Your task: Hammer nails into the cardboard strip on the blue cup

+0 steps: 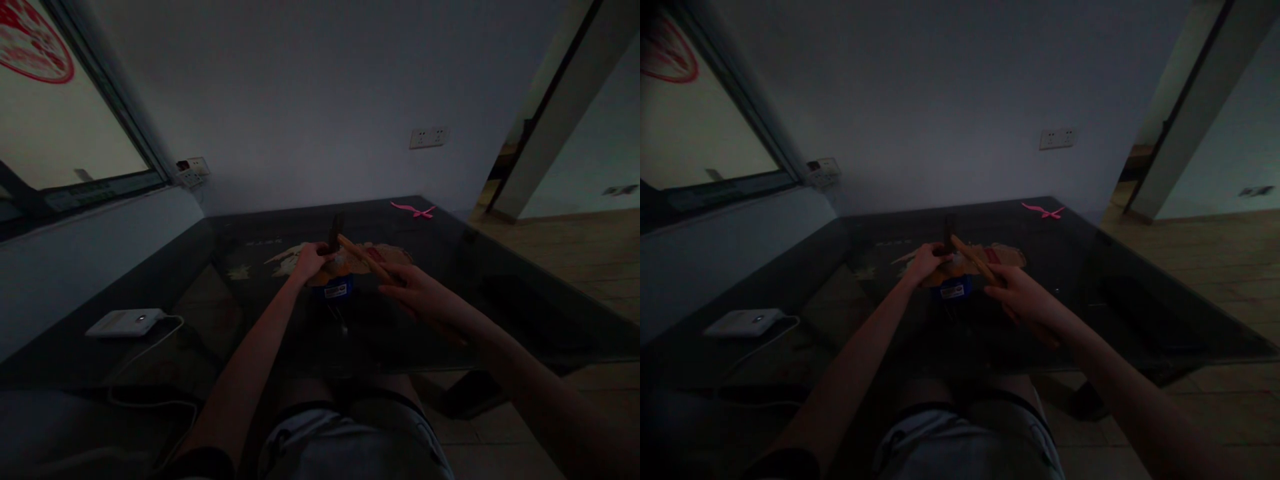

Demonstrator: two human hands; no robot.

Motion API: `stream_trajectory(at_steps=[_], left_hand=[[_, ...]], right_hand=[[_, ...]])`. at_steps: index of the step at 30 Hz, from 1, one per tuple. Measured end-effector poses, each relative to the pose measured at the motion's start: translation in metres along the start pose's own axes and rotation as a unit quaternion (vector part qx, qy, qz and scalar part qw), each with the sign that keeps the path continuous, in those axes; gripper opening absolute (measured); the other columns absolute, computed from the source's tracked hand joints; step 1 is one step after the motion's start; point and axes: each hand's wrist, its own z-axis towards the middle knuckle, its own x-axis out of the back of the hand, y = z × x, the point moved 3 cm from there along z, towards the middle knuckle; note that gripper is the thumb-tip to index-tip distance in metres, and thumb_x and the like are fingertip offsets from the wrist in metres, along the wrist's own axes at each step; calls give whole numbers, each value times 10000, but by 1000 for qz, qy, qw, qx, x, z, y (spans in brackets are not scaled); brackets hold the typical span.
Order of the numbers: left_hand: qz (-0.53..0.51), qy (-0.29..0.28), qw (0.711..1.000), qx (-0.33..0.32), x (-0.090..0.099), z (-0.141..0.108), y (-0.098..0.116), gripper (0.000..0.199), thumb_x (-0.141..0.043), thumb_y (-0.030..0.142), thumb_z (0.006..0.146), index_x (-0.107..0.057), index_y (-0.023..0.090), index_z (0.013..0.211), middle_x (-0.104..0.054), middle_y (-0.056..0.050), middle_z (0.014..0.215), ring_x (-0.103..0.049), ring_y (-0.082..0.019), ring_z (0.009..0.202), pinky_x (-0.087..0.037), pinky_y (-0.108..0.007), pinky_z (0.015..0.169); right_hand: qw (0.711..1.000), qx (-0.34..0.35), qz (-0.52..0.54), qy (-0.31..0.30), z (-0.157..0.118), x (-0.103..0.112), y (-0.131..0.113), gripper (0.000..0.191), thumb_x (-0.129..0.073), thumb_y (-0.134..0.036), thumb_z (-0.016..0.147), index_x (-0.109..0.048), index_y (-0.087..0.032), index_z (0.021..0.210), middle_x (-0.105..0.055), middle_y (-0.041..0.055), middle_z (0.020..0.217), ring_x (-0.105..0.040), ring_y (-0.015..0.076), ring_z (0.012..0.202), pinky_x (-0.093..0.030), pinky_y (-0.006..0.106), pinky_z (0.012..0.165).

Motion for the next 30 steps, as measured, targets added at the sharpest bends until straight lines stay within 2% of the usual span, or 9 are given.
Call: stream_trajectory(at_steps=[4,9,15,21,26,30], left_hand=[[-5,-2,1000,-3,0,-1,2,165,-628,213,713,-679,128,844,-699,-49,841,-622,-161,758,-463,-255,698],[-13,5,1000,-8,0,-1,0,170,-624,276,735,-679,134,810,-692,-50,793,-617,-160,734,-463,-260,684],[15,9,1000,-11,1,0,-2,163,-637,225,714,-692,142,843,-701,-52,841,-626,-171,773,-465,-266,726],[-21,2,1000,-8,-2,0,-5,157,-625,267,741,-683,142,817,-699,-60,830,-626,-160,750,-468,-262,701],[-6,6,1000,-11,-1,1,-5,194,-638,220,716,-688,140,886,-702,-66,883,-632,-182,798,-470,-275,724],[23,-7,1000,-5,2,1,-3,178,-645,237,712,-698,146,855,-700,-56,843,-627,-172,766,-468,-272,735]], right_hand=[[1000,-22,9,3,-2,-1,1,488,-538,-287,783,-490,-118,1238,-431,-82,513,-407,67,341,-335,174,313],[1000,2,17,16,-5,2,-6,518,-542,-307,780,-465,-132,1262,-435,-83,531,-411,61,345,-344,167,313],[999,-25,24,-9,-1,-4,4,501,-534,-302,775,-484,-107,1234,-420,-91,510,-390,55,327,-341,163,301],[999,-10,34,22,-7,0,-5,539,-534,-304,788,-431,-143,1292,-395,-99,513,-390,54,329,-336,159,304],[1000,-12,26,-8,-1,-9,8,441,-525,-309,790,-504,-119,1189,-420,-87,534,-409,61,335,-356,174,308],[998,-31,49,20,-9,-7,13,526,-533,-318,791,-446,-123,1272,-404,-96,522,-393,60,333,-342,172,307]])
